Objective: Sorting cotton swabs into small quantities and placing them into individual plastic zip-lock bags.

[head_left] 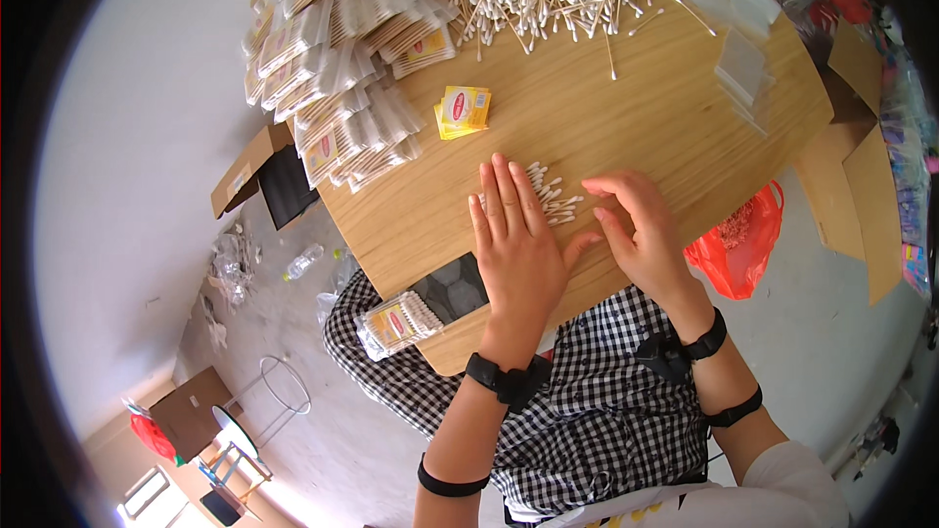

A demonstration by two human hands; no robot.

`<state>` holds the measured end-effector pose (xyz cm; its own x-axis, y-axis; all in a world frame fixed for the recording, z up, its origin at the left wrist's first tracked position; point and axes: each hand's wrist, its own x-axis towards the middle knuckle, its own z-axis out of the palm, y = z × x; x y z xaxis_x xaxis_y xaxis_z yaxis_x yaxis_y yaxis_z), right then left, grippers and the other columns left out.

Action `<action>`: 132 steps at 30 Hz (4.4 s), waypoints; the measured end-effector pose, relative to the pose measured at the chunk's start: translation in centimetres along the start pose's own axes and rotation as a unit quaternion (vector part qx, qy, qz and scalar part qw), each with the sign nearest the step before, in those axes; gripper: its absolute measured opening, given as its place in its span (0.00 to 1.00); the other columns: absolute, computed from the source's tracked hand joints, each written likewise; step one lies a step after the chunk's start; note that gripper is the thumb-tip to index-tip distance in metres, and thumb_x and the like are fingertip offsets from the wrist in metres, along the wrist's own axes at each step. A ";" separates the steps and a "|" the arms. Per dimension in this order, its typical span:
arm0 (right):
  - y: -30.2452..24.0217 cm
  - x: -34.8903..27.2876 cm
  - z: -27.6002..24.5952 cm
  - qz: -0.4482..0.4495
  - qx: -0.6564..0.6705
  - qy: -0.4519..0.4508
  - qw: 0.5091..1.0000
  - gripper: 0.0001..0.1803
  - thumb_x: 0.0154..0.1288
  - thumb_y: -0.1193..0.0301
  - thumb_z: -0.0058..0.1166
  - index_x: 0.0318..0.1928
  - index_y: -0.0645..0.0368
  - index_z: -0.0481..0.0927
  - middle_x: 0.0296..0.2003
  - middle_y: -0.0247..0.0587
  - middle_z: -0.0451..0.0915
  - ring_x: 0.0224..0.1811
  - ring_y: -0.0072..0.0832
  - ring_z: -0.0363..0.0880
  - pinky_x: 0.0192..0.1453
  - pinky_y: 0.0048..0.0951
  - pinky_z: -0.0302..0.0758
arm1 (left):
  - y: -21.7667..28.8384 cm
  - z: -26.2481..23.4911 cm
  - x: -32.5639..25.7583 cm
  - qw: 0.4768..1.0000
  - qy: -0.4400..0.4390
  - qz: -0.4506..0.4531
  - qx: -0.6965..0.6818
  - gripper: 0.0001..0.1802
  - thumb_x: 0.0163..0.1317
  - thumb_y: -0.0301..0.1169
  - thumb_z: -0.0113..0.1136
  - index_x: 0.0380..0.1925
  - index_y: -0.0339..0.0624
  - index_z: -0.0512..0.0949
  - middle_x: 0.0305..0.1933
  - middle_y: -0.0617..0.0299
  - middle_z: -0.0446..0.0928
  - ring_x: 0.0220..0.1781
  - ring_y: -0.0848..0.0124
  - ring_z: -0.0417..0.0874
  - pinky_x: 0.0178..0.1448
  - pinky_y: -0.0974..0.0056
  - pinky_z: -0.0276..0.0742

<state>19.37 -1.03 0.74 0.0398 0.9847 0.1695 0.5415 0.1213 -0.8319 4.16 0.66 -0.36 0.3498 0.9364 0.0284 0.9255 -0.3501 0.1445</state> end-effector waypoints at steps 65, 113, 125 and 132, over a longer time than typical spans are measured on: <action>-1.3 -0.2 1.0 -0.009 -0.009 -0.047 0.999 0.23 0.54 0.79 0.63 0.51 0.61 0.73 0.43 0.45 0.76 0.46 0.41 0.75 0.53 0.38 0.72 | -2.3 -2.8 -3.1 0.983 0.068 -0.048 -0.167 0.08 0.58 0.26 0.62 0.36 0.39 0.73 0.37 0.57 0.71 0.42 0.56 0.71 0.47 0.54 0.68; -2.2 -2.2 0.8 -0.080 -0.089 -0.084 0.989 0.07 0.52 0.77 0.62 0.29 0.59 0.75 0.28 0.38 0.71 0.35 0.38 0.73 0.40 0.37 0.71 | -3.0 -3.0 -2.9 0.973 0.040 0.046 -0.222 0.09 0.52 0.28 0.69 0.33 0.46 0.80 0.38 0.60 0.71 0.42 0.60 0.72 0.46 0.57 0.68; -1.8 -2.2 1.0 -0.074 -0.077 -0.066 0.992 0.08 0.52 0.78 0.62 0.29 0.59 0.75 0.28 0.38 0.72 0.34 0.39 0.73 0.40 0.37 0.71 | -3.2 -2.8 -3.0 0.979 0.084 0.073 -0.169 0.07 0.52 0.28 0.68 0.30 0.45 0.79 0.34 0.63 0.72 0.38 0.63 0.72 0.44 0.59 0.66; -1.9 -1.9 0.7 -0.045 -0.047 -0.018 0.998 0.07 0.56 0.79 0.61 0.35 0.58 0.77 0.30 0.39 0.74 0.34 0.39 0.74 0.39 0.37 0.71 | -3.1 -3.4 -3.8 0.971 0.101 0.040 -0.212 0.08 0.51 0.25 0.69 0.30 0.44 0.80 0.33 0.63 0.72 0.37 0.64 0.72 0.44 0.60 0.65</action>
<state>17.65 -3.03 1.63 -0.0416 0.9745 0.2204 0.6176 0.1985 -0.7610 -0.55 -1.73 2.45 0.3426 0.9075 0.2429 0.7386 -0.4200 0.5274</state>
